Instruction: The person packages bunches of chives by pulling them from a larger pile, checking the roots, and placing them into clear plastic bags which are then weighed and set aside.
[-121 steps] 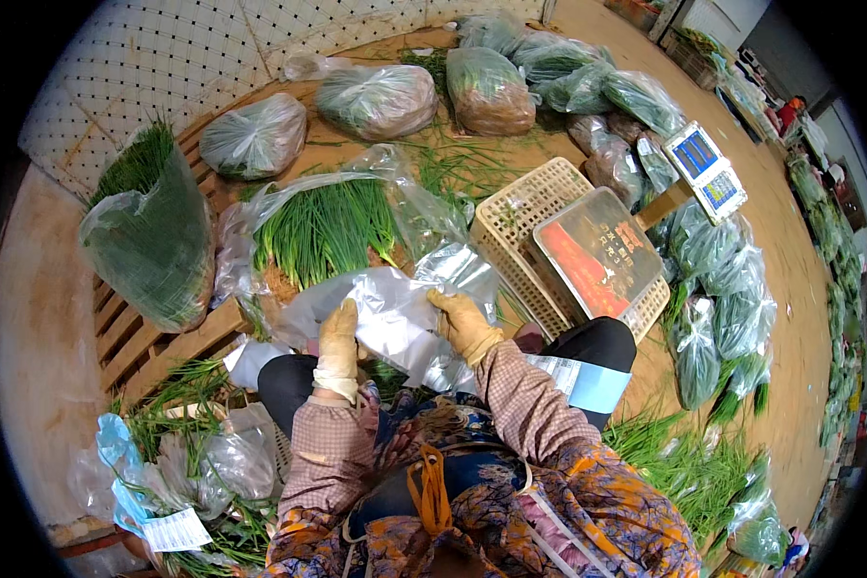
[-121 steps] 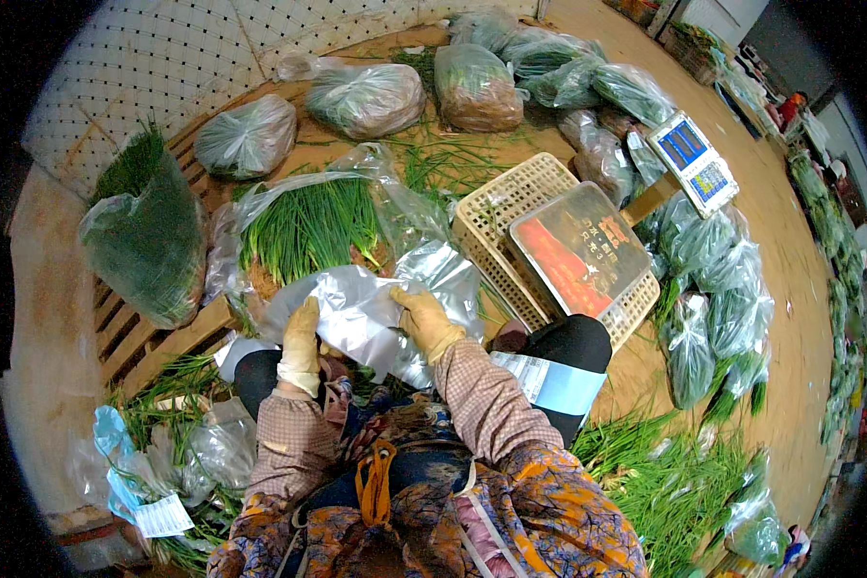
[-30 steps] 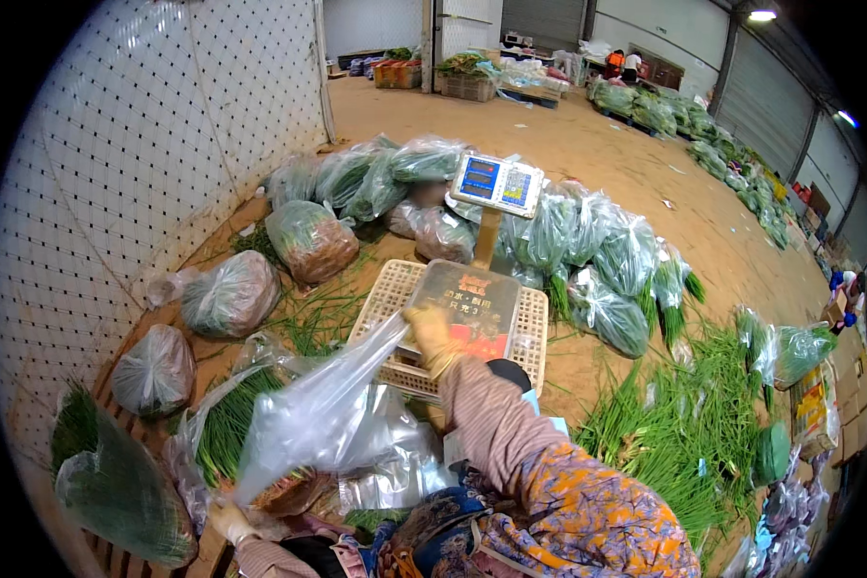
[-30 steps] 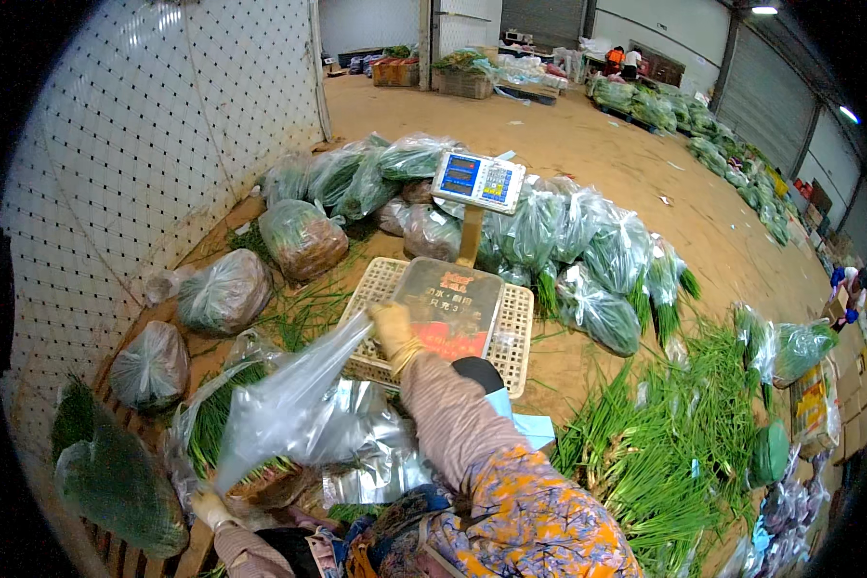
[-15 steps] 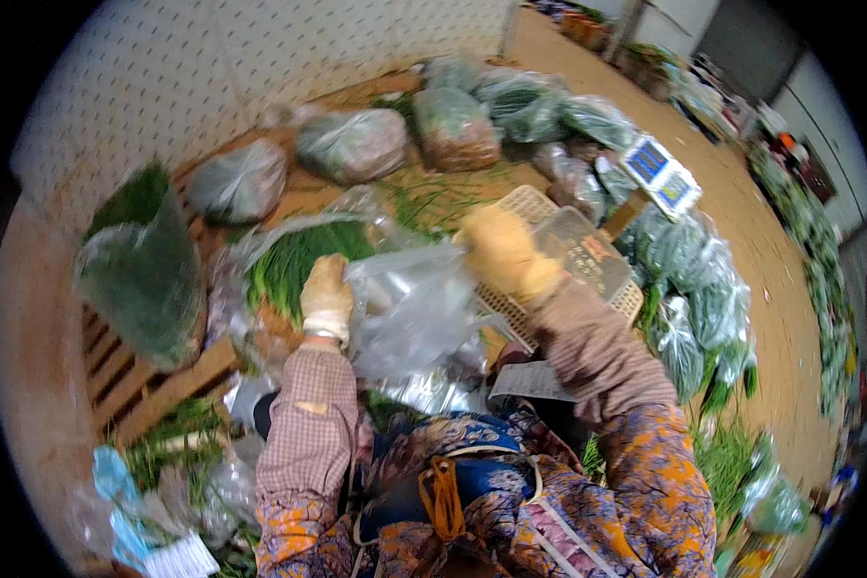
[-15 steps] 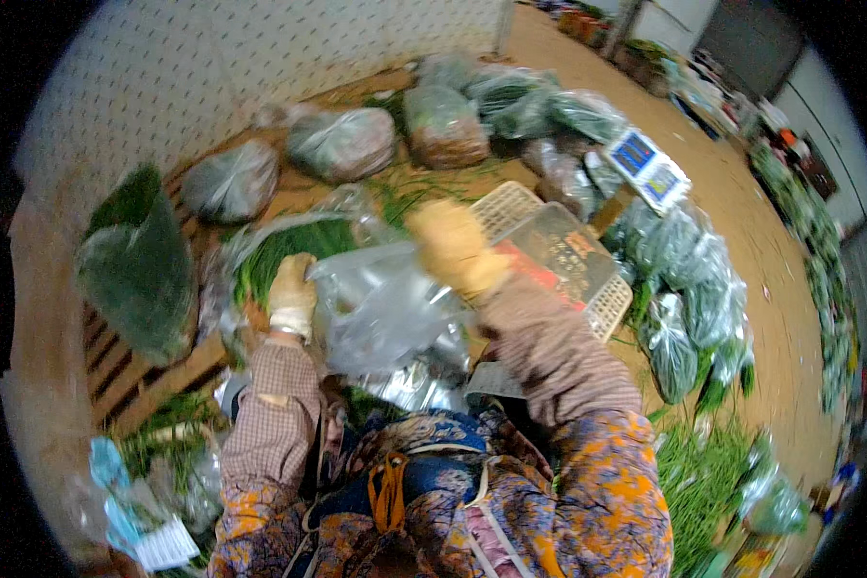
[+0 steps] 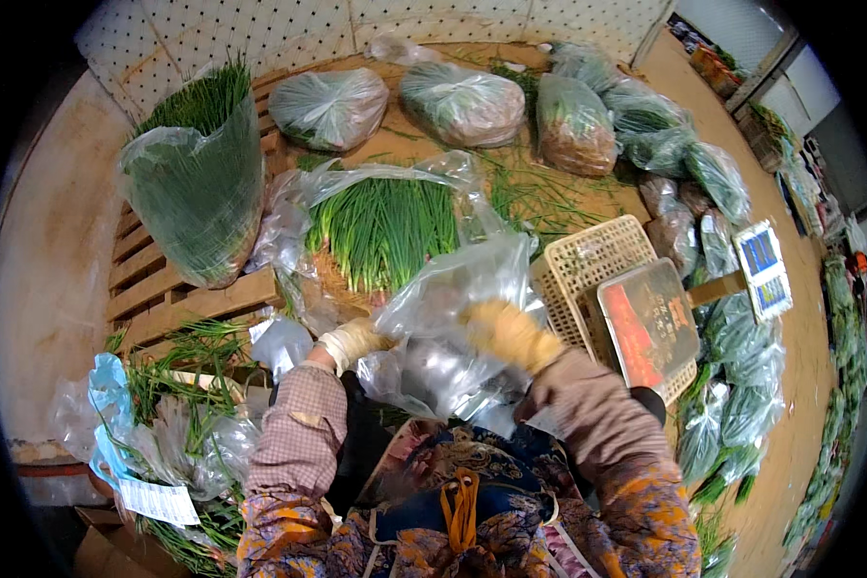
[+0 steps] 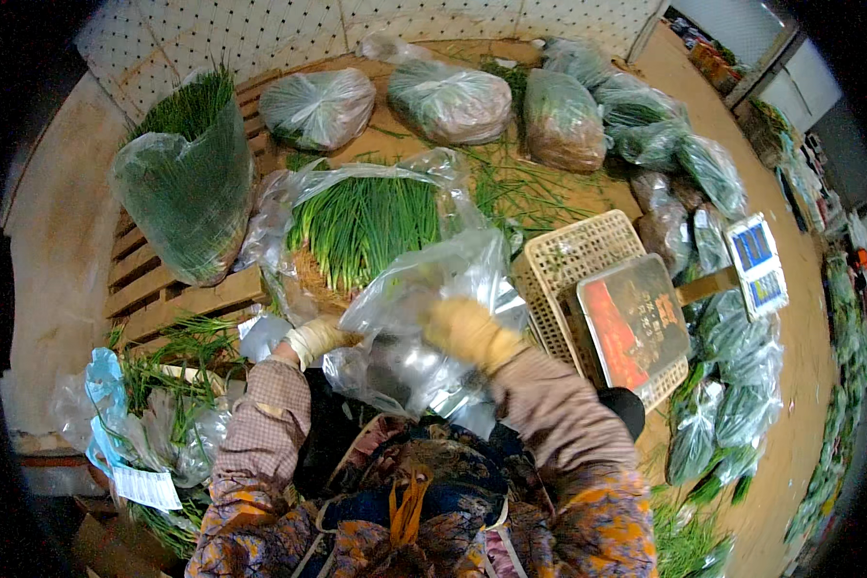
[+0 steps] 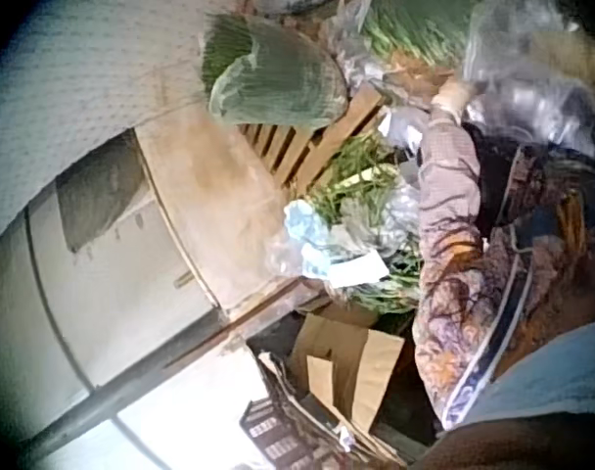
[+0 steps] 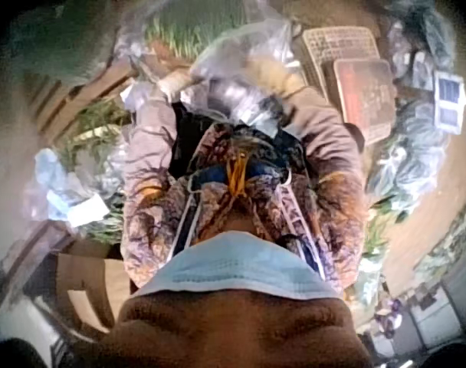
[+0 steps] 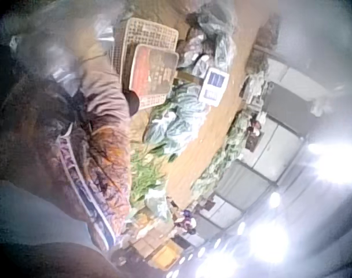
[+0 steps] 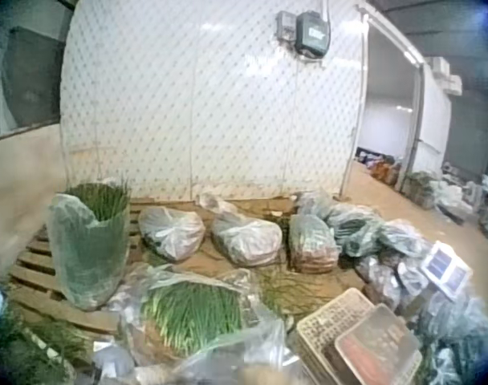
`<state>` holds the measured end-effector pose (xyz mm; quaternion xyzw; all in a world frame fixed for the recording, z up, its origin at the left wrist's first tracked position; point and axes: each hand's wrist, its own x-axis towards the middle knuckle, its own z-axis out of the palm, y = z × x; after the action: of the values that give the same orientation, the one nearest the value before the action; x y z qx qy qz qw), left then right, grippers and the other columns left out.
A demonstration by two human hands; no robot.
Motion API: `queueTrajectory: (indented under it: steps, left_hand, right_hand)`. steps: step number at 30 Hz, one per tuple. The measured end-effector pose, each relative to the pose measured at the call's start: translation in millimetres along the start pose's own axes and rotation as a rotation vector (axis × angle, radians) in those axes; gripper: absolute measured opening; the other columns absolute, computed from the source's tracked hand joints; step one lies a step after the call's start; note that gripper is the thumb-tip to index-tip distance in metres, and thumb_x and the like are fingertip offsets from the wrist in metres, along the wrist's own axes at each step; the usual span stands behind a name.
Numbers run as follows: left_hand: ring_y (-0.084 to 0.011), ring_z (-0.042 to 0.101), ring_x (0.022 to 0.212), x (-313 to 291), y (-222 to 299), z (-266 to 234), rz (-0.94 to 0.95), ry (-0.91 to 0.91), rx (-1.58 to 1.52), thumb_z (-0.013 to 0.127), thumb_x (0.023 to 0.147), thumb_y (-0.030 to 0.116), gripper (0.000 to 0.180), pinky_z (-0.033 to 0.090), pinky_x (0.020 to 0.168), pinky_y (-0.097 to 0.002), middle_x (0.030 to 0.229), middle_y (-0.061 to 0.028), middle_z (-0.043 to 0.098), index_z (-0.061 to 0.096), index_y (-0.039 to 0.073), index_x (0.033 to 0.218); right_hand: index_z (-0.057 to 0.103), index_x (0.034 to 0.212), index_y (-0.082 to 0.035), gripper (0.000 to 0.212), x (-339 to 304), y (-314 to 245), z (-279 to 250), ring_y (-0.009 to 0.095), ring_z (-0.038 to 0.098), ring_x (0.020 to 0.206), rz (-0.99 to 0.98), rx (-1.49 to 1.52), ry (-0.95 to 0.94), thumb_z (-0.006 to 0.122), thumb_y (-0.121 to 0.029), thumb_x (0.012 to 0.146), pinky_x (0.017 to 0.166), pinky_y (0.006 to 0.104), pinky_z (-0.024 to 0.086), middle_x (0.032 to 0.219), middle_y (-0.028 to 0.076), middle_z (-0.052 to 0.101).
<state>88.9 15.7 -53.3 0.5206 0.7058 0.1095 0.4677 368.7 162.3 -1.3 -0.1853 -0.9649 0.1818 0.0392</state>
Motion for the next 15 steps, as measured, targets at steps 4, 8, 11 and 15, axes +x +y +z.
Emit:
queueTrajectory:
  steps: [4, 8, 11, 15]
  left_hand:
    - [-0.0294, 0.056, 0.096, 7, 6, -27, -0.201, 0.016, 0.002, 0.065, 0.070, 0.042, 0.056, 0.043, 0.083, -0.0337, 0.104, -0.0169, 0.059, 0.055, 0.005, 0.111]
    - [-0.0331, 0.053, 0.100, 7, -95, -11, -0.129, 0.042, 0.488, 0.070, 0.067, 0.033, 0.074, 0.043, 0.085, -0.0355, 0.110, -0.0208, 0.055, 0.037, 0.002, 0.126]
    - [-0.0368, 0.051, 0.102, 30, -51, 30, -0.009, -0.057, 0.488, 0.068, 0.070, 0.029, 0.085, 0.042, 0.086, -0.0371, 0.113, -0.0235, 0.051, 0.018, 0.005, 0.135]
    - [-0.0382, 0.047, 0.107, 43, 21, 21, -0.065, -0.292, 0.077, 0.066, 0.070, 0.023, 0.096, 0.039, 0.090, -0.0379, 0.126, -0.0252, 0.039, 0.000, 0.009, 0.138]
  right_hand:
    - [0.057, 0.103, -0.006, 0.027, -26, 30, 111, 0.025, 0.059, 0.085, 0.322, -0.027, -0.807, 0.053, -0.023, 0.082, 0.075, 0.0322, 0.047, 0.093, 0.013, 0.062]
    - [0.059, 0.100, -0.006, 0.025, 4, 38, 80, 0.023, 0.060, 0.080, 0.341, 0.378, -1.021, 0.055, -0.023, 0.082, 0.073, 0.0302, 0.048, 0.088, 0.010, 0.063]
    - [0.060, 0.098, -0.006, 0.024, 34, 73, 59, 0.021, 0.060, 0.077, 0.508, 0.900, -1.023, 0.056, -0.023, 0.081, 0.072, 0.0288, 0.048, 0.085, 0.008, 0.064]
    - [0.055, 0.107, -0.003, 0.040, 95, 141, 136, 0.023, 0.059, 0.086, 0.740, 0.983, -0.196, 0.063, -0.026, 0.075, 0.078, 0.0295, 0.046, 0.091, 0.012, 0.063]
